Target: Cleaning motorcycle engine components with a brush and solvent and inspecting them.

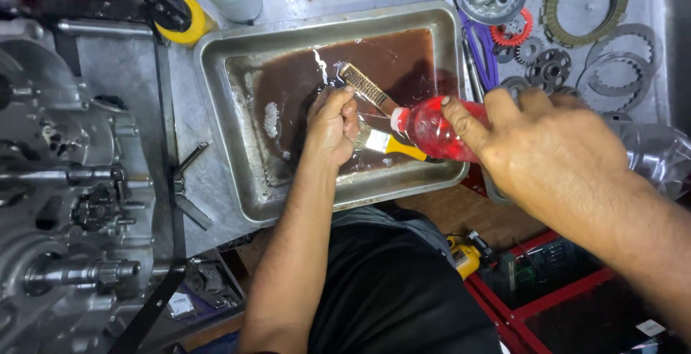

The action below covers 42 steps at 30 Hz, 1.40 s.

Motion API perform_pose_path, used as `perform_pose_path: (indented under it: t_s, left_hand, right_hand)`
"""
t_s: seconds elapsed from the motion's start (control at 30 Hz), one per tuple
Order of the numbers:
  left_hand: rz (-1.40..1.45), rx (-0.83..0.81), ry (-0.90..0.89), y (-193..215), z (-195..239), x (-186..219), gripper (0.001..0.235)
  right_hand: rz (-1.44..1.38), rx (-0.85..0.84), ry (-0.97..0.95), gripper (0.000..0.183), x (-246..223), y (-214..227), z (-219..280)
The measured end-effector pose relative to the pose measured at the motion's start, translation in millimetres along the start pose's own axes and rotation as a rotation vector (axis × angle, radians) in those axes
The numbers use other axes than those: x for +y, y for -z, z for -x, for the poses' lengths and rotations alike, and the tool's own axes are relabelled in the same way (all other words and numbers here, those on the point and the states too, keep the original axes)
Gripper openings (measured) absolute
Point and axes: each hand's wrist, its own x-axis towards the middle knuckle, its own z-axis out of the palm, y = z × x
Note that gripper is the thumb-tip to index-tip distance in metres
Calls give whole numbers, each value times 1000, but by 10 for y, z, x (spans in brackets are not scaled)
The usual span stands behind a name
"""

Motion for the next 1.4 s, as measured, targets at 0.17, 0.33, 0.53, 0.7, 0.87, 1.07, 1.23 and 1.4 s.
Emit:
perform_pose_path:
  t_s: [0.17, 0.33, 0.53, 0.7, 0.87, 1.07, 1.23, 1.4]
  left_hand:
    - [18, -147, 7, 52, 17, 17, 25]
    - [-88, -194, -10, 42, -19, -41, 28]
    - [117, -268, 64, 132, -144, -133, 42]
    - [109, -180, 35, 47, -57, -81, 29]
    - [124, -179, 1, 59, -69, -77, 34]
    - [184, -174, 28, 53, -171, -129, 44]
    - [200, -192, 5, 37, -175, -142, 42]
    - [178, -183, 8, 41, -197, -157, 43]
  right_hand:
    - [-1, 126, -41, 61, 10, -28, 24]
    - [-7, 68, -15, 75, 31, 48, 17]
    - [85, -9, 17, 88, 49, 20, -9]
    - [107, -87, 33, 93, 60, 52, -38]
    - [90, 16, 8, 82, 19, -20, -10]
    - [58, -40, 31, 83, 28, 38, -28]
    - [34, 35, -4, 72, -6, -52, -12]
    - [20, 70, -6, 73, -8, -78, 3]
